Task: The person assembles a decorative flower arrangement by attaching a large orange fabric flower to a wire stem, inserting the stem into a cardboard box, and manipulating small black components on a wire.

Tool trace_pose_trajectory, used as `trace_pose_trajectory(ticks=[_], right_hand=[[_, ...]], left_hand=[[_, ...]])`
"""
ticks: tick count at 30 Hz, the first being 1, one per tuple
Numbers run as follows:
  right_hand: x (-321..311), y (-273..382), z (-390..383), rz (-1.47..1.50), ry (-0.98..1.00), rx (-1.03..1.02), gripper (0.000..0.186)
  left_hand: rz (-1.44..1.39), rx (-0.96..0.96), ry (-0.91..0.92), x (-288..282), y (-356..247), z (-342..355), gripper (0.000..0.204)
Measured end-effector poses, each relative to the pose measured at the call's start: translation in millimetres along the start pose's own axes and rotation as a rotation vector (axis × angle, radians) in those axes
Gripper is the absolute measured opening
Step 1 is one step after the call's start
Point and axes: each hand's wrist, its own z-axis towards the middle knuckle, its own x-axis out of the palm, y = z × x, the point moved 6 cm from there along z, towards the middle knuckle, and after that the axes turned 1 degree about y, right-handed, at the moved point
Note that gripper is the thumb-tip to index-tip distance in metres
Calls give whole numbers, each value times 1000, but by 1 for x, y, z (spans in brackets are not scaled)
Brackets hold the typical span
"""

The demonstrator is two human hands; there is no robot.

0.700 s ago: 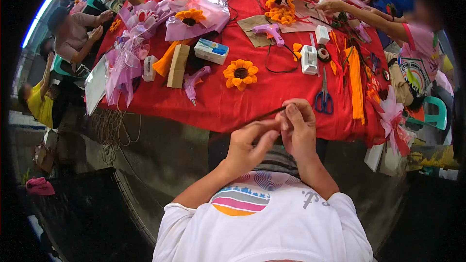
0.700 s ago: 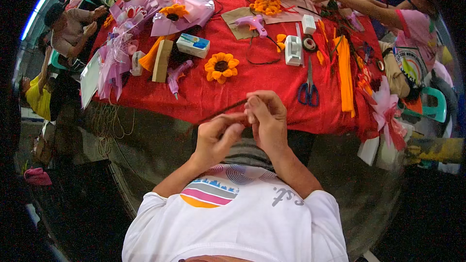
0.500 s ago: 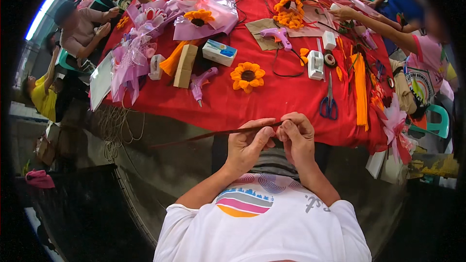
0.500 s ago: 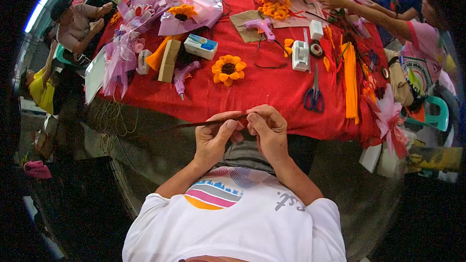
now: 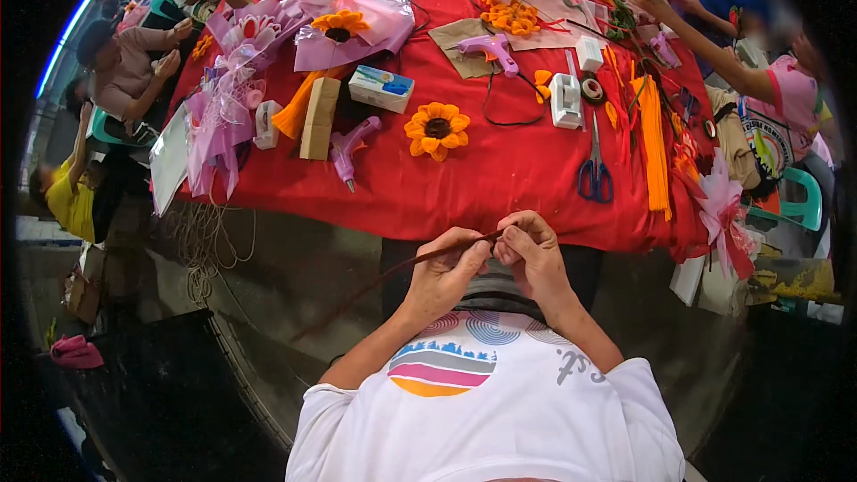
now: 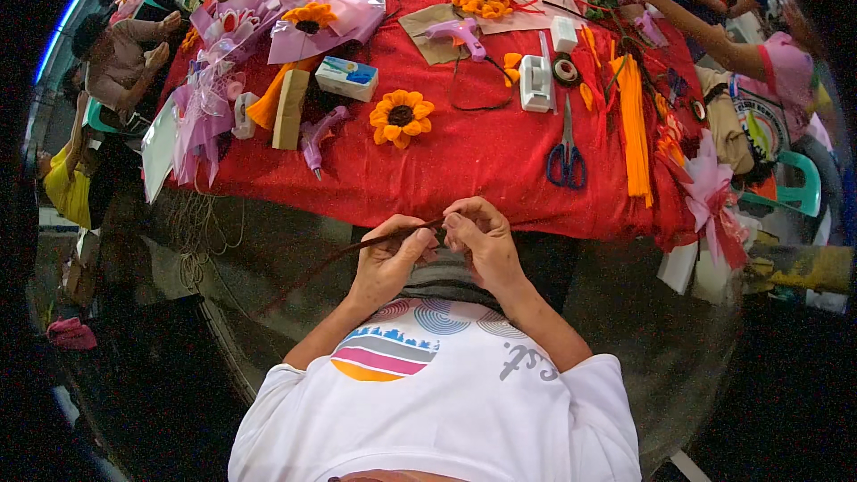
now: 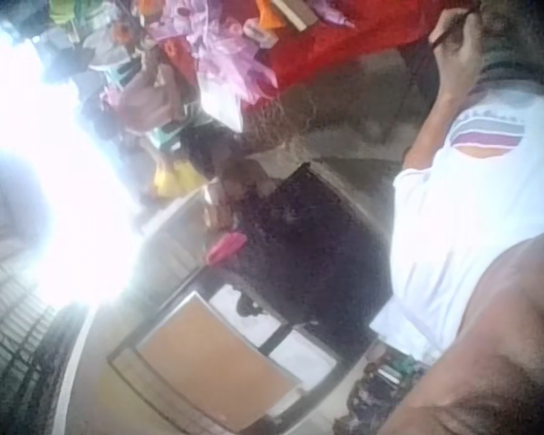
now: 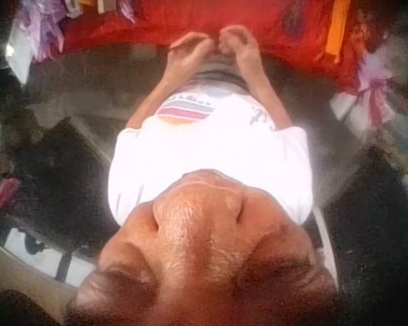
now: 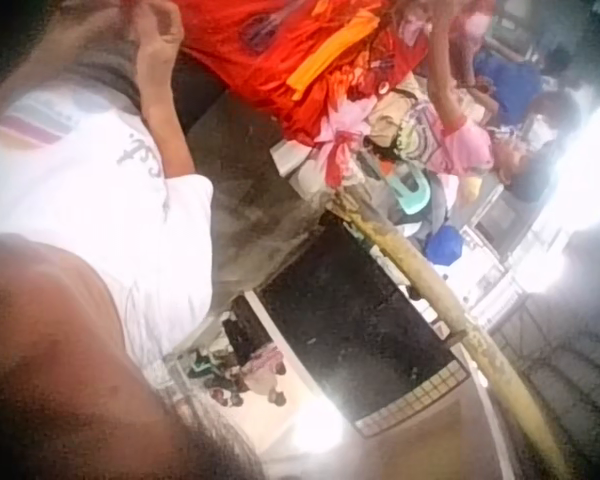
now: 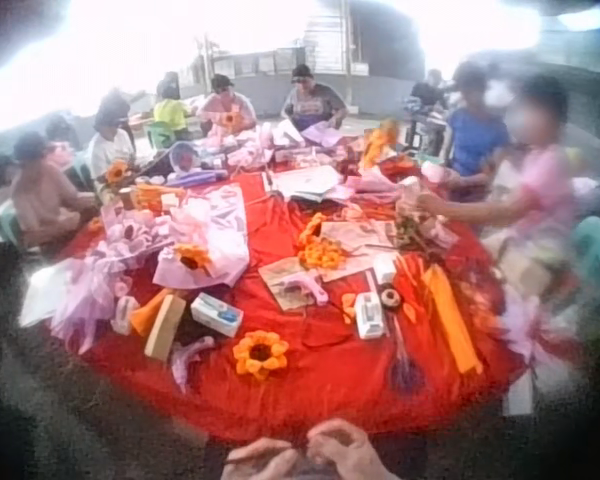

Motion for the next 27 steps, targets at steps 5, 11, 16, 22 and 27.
trace_pose_trajectory(ticks=[5, 11, 16, 22, 27], right_hand=[[-17, 18, -2, 200, -108, -27, 10], [-85, 47, -31, 293, -348, -108, 6], [-103, 54, -51, 238, -430, -114, 5], [-104, 53, -65, 220, -516, -137, 5], [-105, 51, -62, 217, -480, -123, 5]], left_hand=[[660, 43, 95, -32, 3, 16, 15], [1401, 468, -636, -171, -45, 66, 25], [1536, 327, -854, -229, -72, 120, 52], [1480, -119, -800, -249, -59, 157, 81], [1384, -23, -819, -262, -49, 165, 79]])
